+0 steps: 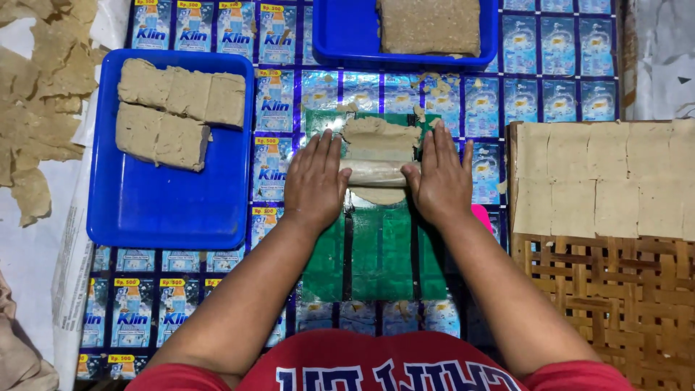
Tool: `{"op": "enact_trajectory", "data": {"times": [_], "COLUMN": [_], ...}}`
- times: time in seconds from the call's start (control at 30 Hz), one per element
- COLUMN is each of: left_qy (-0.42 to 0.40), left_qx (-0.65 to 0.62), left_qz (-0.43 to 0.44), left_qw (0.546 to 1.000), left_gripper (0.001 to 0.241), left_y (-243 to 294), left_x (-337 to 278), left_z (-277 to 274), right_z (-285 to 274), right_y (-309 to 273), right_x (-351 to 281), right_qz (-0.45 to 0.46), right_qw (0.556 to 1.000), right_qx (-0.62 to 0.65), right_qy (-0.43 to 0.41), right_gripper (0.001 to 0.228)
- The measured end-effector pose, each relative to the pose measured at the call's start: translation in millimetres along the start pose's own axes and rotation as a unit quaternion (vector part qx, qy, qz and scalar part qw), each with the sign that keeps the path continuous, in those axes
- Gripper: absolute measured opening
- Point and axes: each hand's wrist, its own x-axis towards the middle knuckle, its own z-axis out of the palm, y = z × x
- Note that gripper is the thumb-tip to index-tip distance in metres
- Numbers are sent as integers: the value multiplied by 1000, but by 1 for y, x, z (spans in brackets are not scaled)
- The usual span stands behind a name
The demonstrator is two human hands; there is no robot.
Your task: Flattening a block of food paste using a rolling pin and cutting it into rectangular pieces using a small spatula.
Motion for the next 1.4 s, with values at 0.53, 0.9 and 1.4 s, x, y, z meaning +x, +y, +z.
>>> {"op": "enact_trajectory", "data": {"times": [0.53, 0.9, 1.4], "left_qy": [-8, -32, -25], "left_qx": [10, -9, 27], "left_qz": [2, -3, -15], "left_qw": [1000, 999, 999], "left_gripper": [55, 67, 56], "left_y": [9, 27, -10], "left_x": [-38, -91, 46], "left_z": [-5, -14, 4], "right_z": [-5, -18, 9], "right_y": [-6, -23, 16], "right_x": [-32, -86, 47], "right_qz": [-8, -19, 46], "right_qw": [999, 999, 995], "right_qx": [39, 47, 38], "right_qy": [-21, 2, -78], "right_gripper": [73, 85, 70]}}
